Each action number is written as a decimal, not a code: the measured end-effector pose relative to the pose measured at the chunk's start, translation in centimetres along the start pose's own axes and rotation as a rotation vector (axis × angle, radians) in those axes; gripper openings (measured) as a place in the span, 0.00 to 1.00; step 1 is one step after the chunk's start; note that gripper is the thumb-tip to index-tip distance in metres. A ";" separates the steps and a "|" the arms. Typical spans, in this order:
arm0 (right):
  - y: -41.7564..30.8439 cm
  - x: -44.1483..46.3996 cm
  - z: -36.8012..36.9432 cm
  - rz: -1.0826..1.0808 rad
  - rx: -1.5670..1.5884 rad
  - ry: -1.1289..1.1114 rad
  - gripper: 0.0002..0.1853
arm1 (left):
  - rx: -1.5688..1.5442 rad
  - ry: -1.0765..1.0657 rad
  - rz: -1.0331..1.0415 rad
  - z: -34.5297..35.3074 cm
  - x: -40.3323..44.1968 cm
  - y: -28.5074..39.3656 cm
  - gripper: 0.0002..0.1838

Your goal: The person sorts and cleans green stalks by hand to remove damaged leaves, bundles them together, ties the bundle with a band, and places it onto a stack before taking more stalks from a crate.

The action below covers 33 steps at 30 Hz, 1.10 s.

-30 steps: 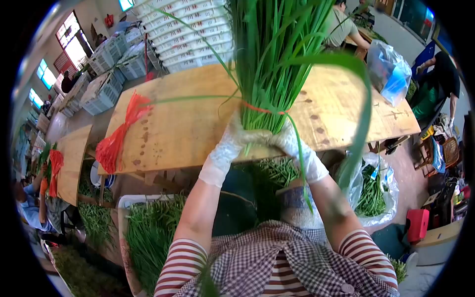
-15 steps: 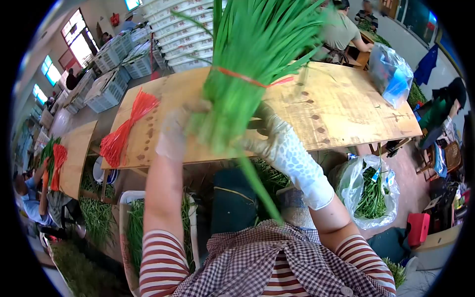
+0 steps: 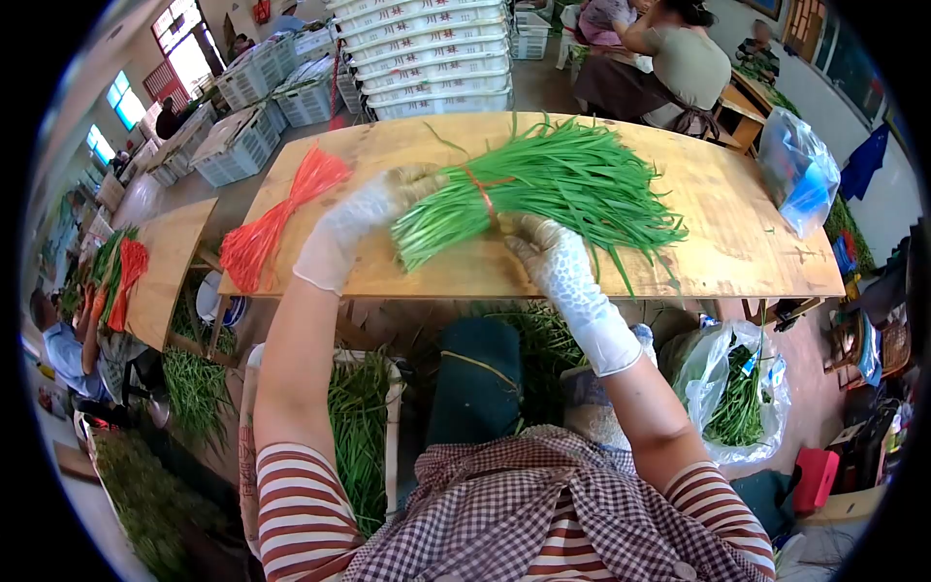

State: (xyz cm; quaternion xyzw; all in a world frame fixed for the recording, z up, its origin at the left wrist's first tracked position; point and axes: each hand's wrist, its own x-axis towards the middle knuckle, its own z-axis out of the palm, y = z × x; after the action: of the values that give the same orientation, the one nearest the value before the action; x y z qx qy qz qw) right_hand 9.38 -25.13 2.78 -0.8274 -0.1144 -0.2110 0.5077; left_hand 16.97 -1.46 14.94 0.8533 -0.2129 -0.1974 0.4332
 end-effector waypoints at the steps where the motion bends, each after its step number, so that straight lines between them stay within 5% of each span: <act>1: -1.3 0.2 -0.2 -0.057 -0.060 -0.001 0.16 | 0.073 0.079 0.035 -0.1 0.1 -0.4 0.47; 4: -4.3 0.9 0.0 -0.158 -0.291 -0.007 0.17 | 0.306 0.278 0.108 0.0 0.6 0.0 0.50; 7: -2.5 1.5 1.6 -0.255 -0.211 -0.020 0.17 | 0.413 0.020 0.201 1.6 2.5 -2.8 0.57; 8: -3.3 1.6 0.7 -0.136 -0.317 -0.097 0.18 | 0.685 0.087 0.168 2.4 1.6 -1.1 0.62; 12: -6.8 3.9 -0.6 -0.023 -0.374 0.190 0.11 | 0.898 0.284 0.126 5.9 -0.3 0.0 0.61; 15: -7.3 5.8 -0.7 -0.107 -0.583 0.145 0.10 | 0.974 0.310 0.087 7.6 -1.3 0.4 0.61; 19: -8.4 4.9 -3.1 -0.221 -0.472 0.245 0.11 | 0.927 0.287 0.128 6.9 -1.6 0.3 0.61; 23: -6.2 3.8 -3.3 -0.198 -0.916 -0.141 0.12 | 1.093 0.297 0.118 6.9 -0.9 1.8 0.61; 25: -5.2 4.2 -2.7 -0.316 -1.076 -0.115 0.08 | 1.220 0.415 0.200 7.9 -0.2 2.6 0.61; 28: -4.7 4.9 -2.9 -0.525 -1.202 -0.093 0.04 | 1.204 0.426 0.150 9.5 1.9 2.0 0.58; 33: -4.3 5.9 -5.4 -0.472 -1.228 -0.058 0.06 | 1.032 0.307 0.068 8.2 3.7 1.6 0.45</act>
State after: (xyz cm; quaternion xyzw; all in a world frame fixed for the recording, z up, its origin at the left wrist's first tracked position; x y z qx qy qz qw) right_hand 11.67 -28.09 11.04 -0.9247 -0.1651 -0.3212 -0.1200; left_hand 15.42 -9.66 11.16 0.9668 -0.2441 0.0742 -0.0101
